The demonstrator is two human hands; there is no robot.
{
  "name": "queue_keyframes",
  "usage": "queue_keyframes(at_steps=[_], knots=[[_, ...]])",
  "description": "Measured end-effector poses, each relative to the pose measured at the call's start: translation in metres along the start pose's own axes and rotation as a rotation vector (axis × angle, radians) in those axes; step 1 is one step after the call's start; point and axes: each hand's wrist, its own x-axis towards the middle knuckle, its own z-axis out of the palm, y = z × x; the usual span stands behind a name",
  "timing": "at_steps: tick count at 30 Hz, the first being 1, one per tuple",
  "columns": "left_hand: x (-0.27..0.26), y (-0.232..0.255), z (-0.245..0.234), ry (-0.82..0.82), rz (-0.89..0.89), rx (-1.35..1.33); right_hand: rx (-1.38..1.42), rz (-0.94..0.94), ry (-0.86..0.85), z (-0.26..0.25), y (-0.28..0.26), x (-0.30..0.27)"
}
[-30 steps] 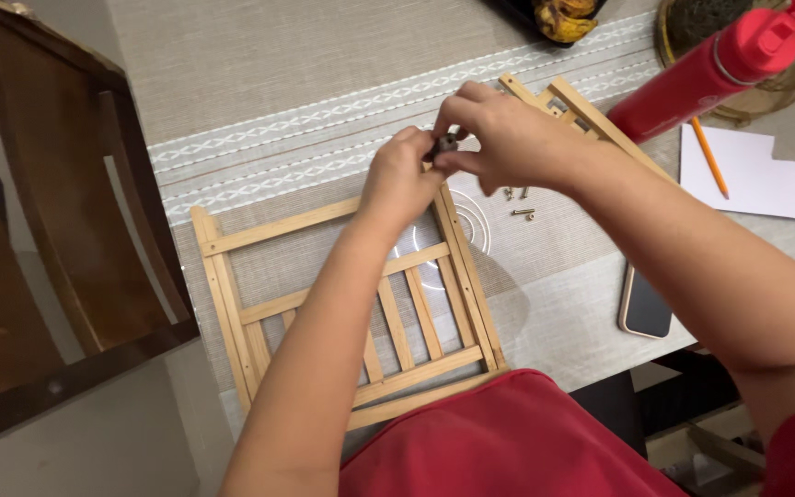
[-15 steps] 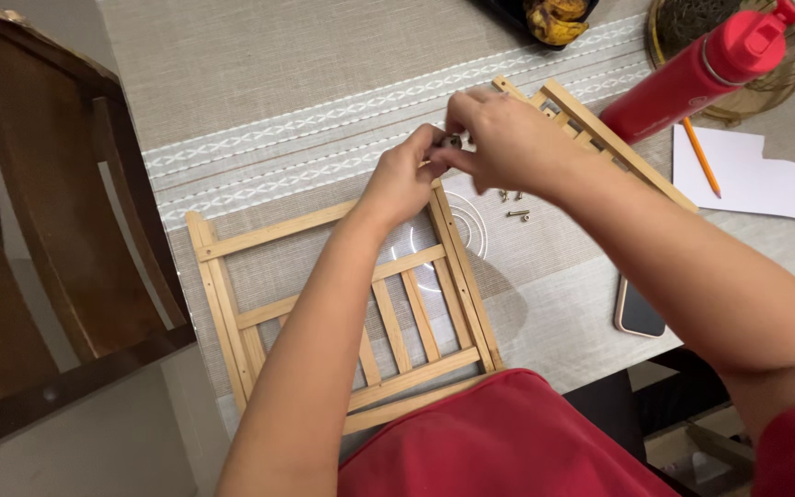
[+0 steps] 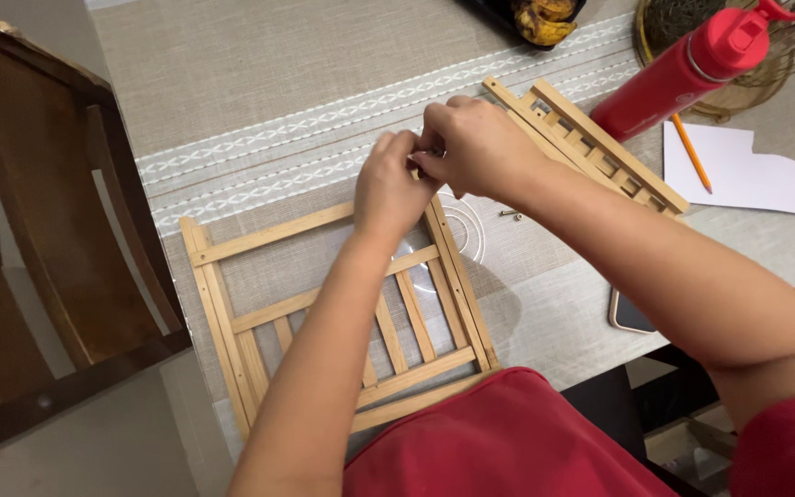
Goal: The person assembles a small wooden rack by inserting screws and tightening them with a screwdriver. They align slats, secure joints, and test the structure by lifting and rotating it on a table.
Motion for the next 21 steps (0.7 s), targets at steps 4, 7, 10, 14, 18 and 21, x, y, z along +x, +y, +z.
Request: queue_keyframes(at_steps=[4, 7, 10, 14, 18, 21], knots=[[-0.005, 0.002, 0.006, 0.154, 0.201, -0.072, 0.204, 0.24, -0.221, -0.015, -0.002, 0.004], [-0.001, -0.003, -0.001, 0.044, 0.124, -0.151, 0.318, 0.405, -0.407, -0.029, 0.015, 0.0], [0.003, -0.006, -0.015, -0.119, -0.018, -0.165, 0.241, 0.415, -0.373, -0.034, 0.041, -0.017], [0.0, -0.003, -0.029, -0.241, 0.109, -0.013, 0.08, 0.57, -0.464, -0.017, 0.073, -0.059], [0.006, 0.015, -0.022, -0.389, 0.138, 0.143, 0.169, 0.717, -0.449, 0.019, 0.089, -0.098], [0.007, 0.031, -0.021, -0.344, 0.271, 0.132, -0.067, 0.652, -0.32, 0.051, 0.091, -0.111]])
